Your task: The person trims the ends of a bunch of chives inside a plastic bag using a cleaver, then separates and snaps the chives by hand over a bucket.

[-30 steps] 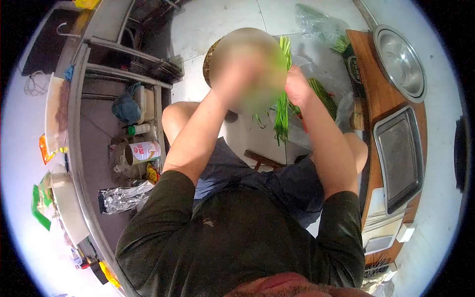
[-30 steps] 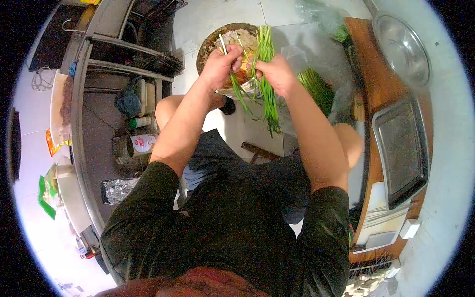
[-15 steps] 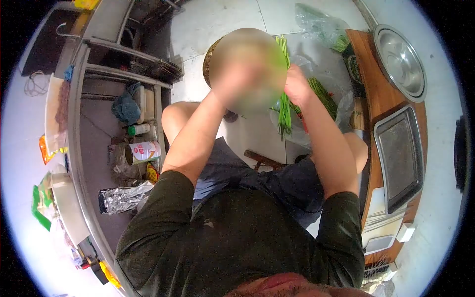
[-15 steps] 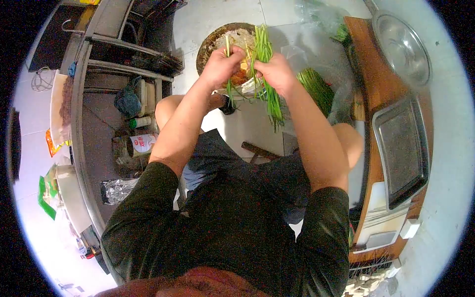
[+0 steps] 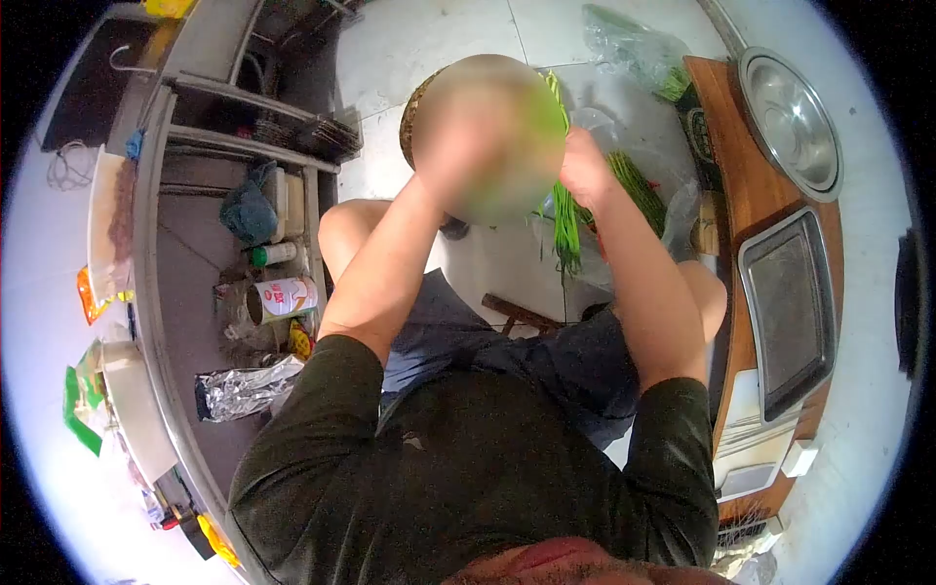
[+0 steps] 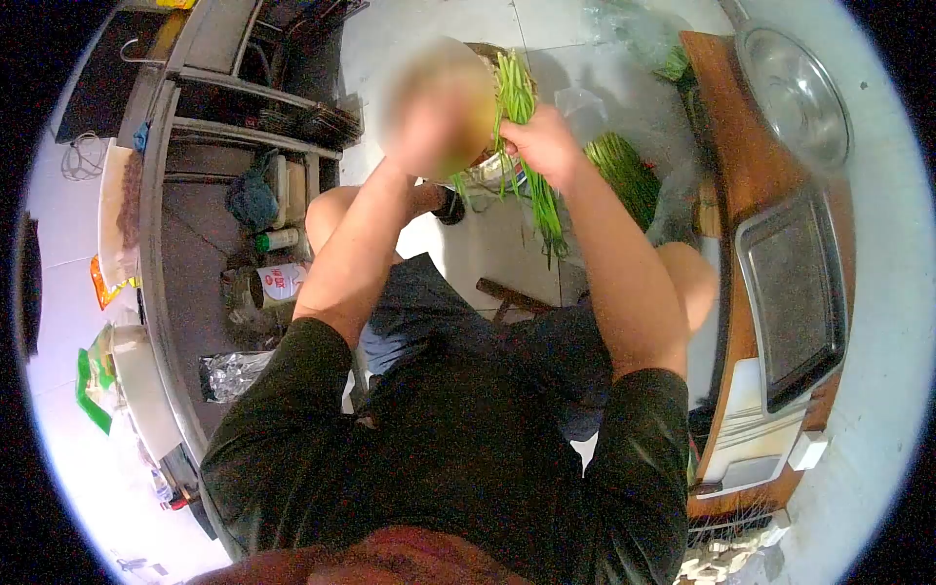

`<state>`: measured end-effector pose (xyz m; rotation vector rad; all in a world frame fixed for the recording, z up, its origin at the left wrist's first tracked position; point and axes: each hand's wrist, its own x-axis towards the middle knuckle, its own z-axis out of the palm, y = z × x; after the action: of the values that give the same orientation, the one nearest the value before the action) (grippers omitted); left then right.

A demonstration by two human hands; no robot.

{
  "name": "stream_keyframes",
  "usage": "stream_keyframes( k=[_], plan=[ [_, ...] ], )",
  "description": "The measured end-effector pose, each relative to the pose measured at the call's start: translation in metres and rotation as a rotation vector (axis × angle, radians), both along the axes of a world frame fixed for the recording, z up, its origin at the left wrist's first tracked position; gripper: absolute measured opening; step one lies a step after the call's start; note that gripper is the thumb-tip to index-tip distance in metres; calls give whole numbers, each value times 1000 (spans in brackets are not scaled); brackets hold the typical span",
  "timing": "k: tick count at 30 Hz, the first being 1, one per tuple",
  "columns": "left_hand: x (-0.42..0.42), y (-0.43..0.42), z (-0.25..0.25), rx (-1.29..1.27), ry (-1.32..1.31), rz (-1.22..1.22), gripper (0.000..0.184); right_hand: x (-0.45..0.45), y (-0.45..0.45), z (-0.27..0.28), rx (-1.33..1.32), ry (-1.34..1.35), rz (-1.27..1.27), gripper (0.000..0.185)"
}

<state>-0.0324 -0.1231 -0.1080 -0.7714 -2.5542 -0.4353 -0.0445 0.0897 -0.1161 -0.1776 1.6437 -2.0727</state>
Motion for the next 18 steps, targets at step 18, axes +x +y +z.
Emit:
stream_keyframes(
  k=[18],
  plan=[
    [-5,39,-22,695,-523,375,28,-1,14,-4,232,112,99,25]
  ],
)
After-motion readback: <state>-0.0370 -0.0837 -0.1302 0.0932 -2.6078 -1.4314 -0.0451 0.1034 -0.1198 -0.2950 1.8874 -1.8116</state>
